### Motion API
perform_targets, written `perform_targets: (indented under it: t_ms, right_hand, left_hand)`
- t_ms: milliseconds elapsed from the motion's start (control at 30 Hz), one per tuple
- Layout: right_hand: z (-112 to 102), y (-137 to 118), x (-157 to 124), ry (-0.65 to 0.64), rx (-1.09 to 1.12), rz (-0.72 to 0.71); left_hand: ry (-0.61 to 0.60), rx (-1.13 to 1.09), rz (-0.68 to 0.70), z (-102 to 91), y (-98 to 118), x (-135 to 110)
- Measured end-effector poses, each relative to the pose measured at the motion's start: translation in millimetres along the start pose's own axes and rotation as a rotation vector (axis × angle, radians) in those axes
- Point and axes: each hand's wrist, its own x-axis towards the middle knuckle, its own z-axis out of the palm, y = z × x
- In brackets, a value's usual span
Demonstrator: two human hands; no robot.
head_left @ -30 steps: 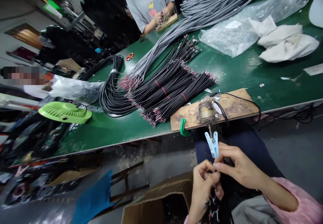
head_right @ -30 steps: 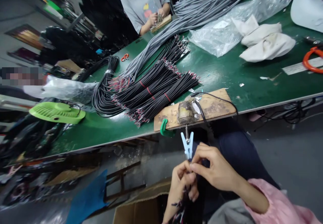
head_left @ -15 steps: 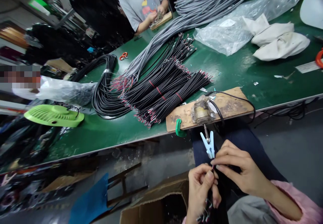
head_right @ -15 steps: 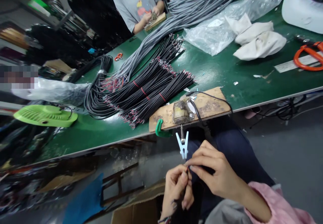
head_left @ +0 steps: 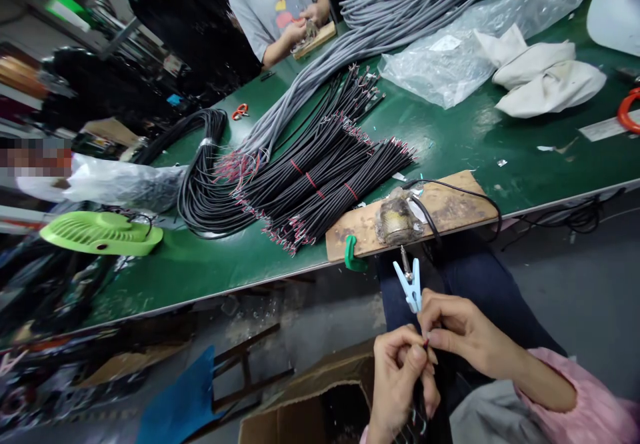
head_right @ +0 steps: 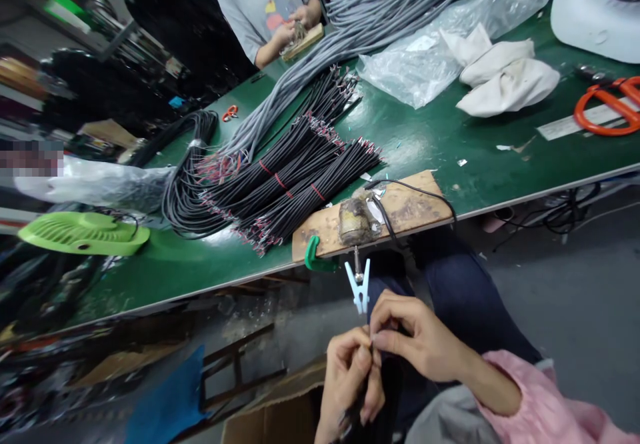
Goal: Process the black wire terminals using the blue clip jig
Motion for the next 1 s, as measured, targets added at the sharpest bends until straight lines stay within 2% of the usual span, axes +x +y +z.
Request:
perform_targets:
  t_ms: [100,233,333,500,600,800,900,1000]
  right_hand:
    - [-0.5,3.8,0.0,0.021,0.089,0.057]
    - [-2.5,3.6,-0.3,0.133,-0.069,-0.038]
    - [-1.2,2.6,0.3,0.133,-0.116,-0.124]
    - [1.9,-1.7,3.2,0.113,-0.171,-0.191]
    - [2.1,-5.5,3.4,0.093,-0.253,-0.246]
    - [4.6,-9.4,1.5,0.130,-0.412,-0.284]
    - [5.1,-8.0,1.0,0.165,-0.485,-0.431]
    - [3.6,-5.9,-1.4,0.132,-0.561,-0.543]
  left_hand:
    - [-0.018,0.039,-0.002,2.1,8.4,2.5]
    - [-0.009,0.034,0.013,-2.3,6.3,2.8]
    - [-0.021,-0.012,0.015,-5.1,-0.4,2.1]
    - [-0.050,-0.037,-0.088,-1.3,-0.9,3.6]
    - [-0.041,-0.018,-0.119,1.2,1.6,4.7]
    - [0.036,0.041,-0.090,1.8,1.3,4.9]
    - [0.066,0.031,-0.092,-0.4,-2.5,4.7]
    - [0.087,0.008,-0.057,-3.8,-6.8,4.5]
